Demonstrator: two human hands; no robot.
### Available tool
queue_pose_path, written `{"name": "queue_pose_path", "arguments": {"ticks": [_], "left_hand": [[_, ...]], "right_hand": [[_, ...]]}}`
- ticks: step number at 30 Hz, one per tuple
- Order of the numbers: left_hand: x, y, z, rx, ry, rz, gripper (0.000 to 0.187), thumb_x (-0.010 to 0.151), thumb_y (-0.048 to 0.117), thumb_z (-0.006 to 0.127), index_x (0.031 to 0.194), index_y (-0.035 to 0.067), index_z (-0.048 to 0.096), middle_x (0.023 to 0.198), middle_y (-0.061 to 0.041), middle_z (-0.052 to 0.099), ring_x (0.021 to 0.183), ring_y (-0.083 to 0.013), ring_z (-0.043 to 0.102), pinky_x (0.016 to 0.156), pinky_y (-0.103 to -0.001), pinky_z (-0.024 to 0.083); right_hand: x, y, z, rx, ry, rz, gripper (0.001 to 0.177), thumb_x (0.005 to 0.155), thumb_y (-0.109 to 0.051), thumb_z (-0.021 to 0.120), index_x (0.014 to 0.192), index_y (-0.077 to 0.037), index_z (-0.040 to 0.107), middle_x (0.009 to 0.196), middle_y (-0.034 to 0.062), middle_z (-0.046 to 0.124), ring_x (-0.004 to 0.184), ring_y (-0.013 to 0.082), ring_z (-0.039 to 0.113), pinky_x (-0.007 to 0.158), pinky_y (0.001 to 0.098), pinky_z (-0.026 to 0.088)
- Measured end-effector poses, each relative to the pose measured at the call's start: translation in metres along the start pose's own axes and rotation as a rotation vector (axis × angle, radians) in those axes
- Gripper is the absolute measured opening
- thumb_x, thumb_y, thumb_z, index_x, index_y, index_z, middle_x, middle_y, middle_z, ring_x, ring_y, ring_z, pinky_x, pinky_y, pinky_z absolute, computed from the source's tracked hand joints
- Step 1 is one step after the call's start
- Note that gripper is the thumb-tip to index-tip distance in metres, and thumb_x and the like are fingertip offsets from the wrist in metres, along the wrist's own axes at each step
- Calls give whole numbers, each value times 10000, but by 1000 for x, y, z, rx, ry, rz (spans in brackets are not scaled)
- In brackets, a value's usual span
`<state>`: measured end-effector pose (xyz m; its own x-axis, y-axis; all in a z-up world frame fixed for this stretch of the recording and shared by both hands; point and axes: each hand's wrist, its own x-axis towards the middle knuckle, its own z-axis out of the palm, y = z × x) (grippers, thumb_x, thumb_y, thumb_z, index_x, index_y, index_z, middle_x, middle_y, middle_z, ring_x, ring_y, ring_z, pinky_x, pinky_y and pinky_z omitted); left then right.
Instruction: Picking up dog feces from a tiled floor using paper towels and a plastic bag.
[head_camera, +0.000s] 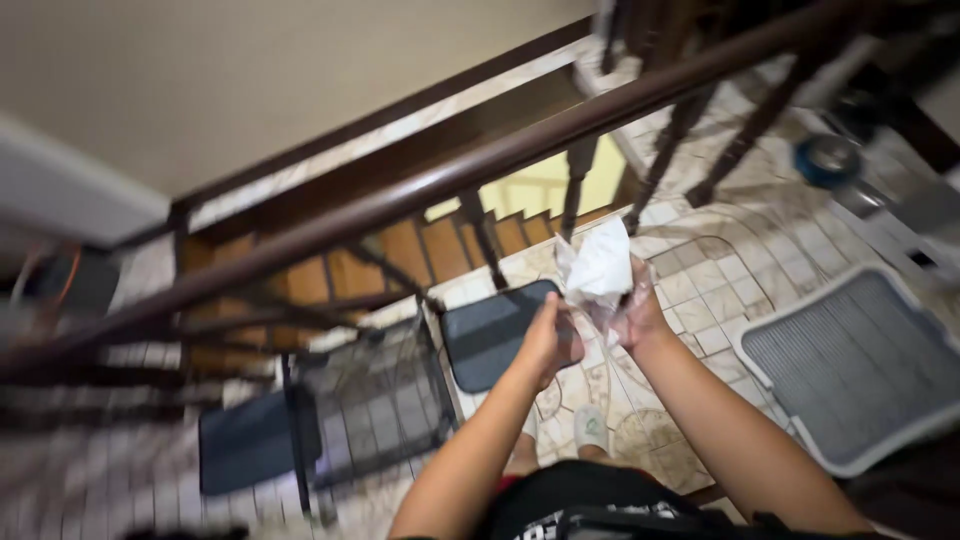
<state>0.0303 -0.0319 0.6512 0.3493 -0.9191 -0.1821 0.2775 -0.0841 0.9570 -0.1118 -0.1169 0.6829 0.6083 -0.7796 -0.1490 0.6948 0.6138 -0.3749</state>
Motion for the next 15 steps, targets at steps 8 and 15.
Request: {"name": "queue_pose_path", "arguments": {"ticks": [8,15], "left_hand": [[-59,1,-25,-953,-253,-637,749,1007,635,378,1327,-23,538,1188,-224,667,1040,-378,697,934,-496,563],[-82,-4,-80,-964,120,-285,378,1042,172,568,1357,-38,552,1174,-164,655,1006,-273,697,907,-401,589]], "right_hand": [[19,29,51,45,-194,397,708,789,-466,830,1370,-133,600,1253,76,689,1106,295,681,896,479,570],[34,86,95,-64,-303,569,710,830,-473,817,1397,-116,582,1271,88,678,1125,297,678,942,512,566]]}}
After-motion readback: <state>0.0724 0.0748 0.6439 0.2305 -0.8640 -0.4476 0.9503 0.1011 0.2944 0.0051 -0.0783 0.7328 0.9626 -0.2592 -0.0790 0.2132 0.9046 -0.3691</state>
